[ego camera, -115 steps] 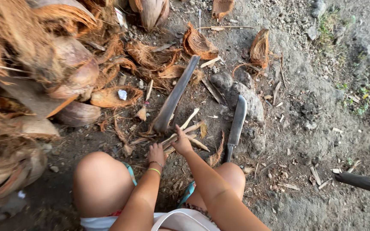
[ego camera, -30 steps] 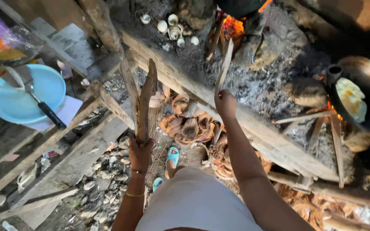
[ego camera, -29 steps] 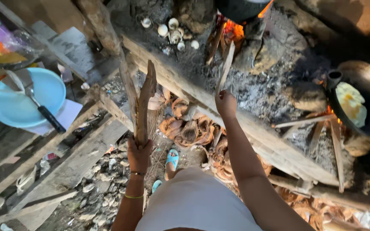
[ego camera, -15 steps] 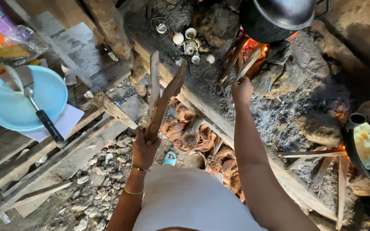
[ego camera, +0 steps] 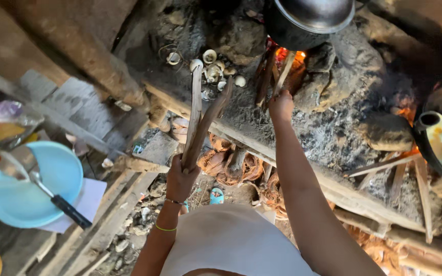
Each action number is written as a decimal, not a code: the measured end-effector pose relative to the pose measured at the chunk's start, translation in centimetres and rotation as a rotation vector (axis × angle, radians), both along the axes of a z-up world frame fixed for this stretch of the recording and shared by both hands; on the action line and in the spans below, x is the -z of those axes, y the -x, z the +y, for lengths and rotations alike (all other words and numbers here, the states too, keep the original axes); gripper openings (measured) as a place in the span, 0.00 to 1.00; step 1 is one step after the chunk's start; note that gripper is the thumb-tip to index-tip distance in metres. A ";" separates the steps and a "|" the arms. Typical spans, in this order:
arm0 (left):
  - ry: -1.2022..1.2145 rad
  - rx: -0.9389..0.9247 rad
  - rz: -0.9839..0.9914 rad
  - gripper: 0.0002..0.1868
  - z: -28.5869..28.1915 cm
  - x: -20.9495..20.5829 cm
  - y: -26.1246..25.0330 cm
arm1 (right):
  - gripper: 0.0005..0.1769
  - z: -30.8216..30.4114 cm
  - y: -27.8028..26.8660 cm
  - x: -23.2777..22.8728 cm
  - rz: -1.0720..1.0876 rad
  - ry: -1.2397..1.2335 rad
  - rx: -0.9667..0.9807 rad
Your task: The person pours an egg mixture from a bowl into a pan on a wood-fired stone stove, manages the fire by adjusting wood sticks, and uses a spatula to flip and cook the egg.
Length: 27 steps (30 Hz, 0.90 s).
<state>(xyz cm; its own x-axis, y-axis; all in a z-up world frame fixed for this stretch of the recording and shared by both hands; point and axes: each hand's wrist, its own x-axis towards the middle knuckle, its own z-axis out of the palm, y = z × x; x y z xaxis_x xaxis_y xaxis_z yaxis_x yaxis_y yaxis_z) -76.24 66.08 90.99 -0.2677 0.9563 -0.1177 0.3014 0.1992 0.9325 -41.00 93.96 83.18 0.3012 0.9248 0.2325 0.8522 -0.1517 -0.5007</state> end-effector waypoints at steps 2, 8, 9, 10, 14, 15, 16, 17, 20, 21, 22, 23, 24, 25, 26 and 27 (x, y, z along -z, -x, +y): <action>0.096 0.022 -0.016 0.28 0.9 0.2 0.3 | 0.23 -1.3 1.0 -1.4 -0.061 -0.255 -0.042; -0.081 0.121 -0.076 0.28 2.6 1.6 -0.2 | 0.15 -10.4 7.7 -4.8 0.244 0.281 -0.255; -0.079 0.153 -0.077 0.28 2.9 1.8 -0.5 | 0.20 -12.8 8.7 -5.2 0.556 0.570 -0.271; -0.046 0.142 -0.041 0.29 3.1 2.0 -0.8 | 0.21 -14.9 10.2 -5.4 0.531 0.531 -0.440; -0.058 0.112 0.049 0.30 3.7 2.7 -2.4 | 0.30 -21.5 15.0 -6.0 1.194 0.492 -0.468; -0.058 0.134 0.047 0.30 3.9 2.8 -2.6 | 0.30 -22.1 15.9 -6.0 1.196 0.479 -0.448; -0.051 0.144 0.032 0.31 4.0 2.9 -2.7 | 0.28 -22.5 16.6 -5.9 1.091 0.365 -0.435; -0.041 0.152 0.018 0.32 4.0 3.0 -2.9 | 0.26 -22.7 17.2 -5.9 0.983 0.260 -0.420; -0.054 0.181 0.070 0.32 3.8 3.2 -3.8 | 0.25 -22.9 18.6 -6.2 0.991 0.260 -0.270; -0.055 0.195 0.069 0.32 3.8 3.2 -3.8 | 0.25 -22.9 18.9 -6.4 0.992 0.252 -0.257; -0.093 0.229 -0.081 0.33 3.6 3.0 -3.9 | 0.25 -22.9 19.0 -6.6 1.022 0.294 -0.191; -0.128 0.269 -0.233 0.33 3.5 2.9 -4.0 | 0.26 -22.9 19.0 -6.7 1.053 0.333 -0.120; -0.127 0.288 -0.236 0.33 3.5 2.8 -4.2 | 0.26 -22.9 19.0 -6.8 1.055 0.322 -0.102; -0.147 0.304 -0.232 0.36 3.4 2.8 -4.2 | 0.25 -22.9 19.0 -6.6 1.105 0.253 -0.110; -0.168 0.321 -0.228 0.39 3.3 2.9 -4.3 | 0.24 -23.0 18.8 -6.5 1.152 0.182 -0.118; -0.164 0.350 -0.230 0.39 3.4 3.1 -4.2 | 0.24 -23.2 18.5 -6.3 1.156 0.166 -0.092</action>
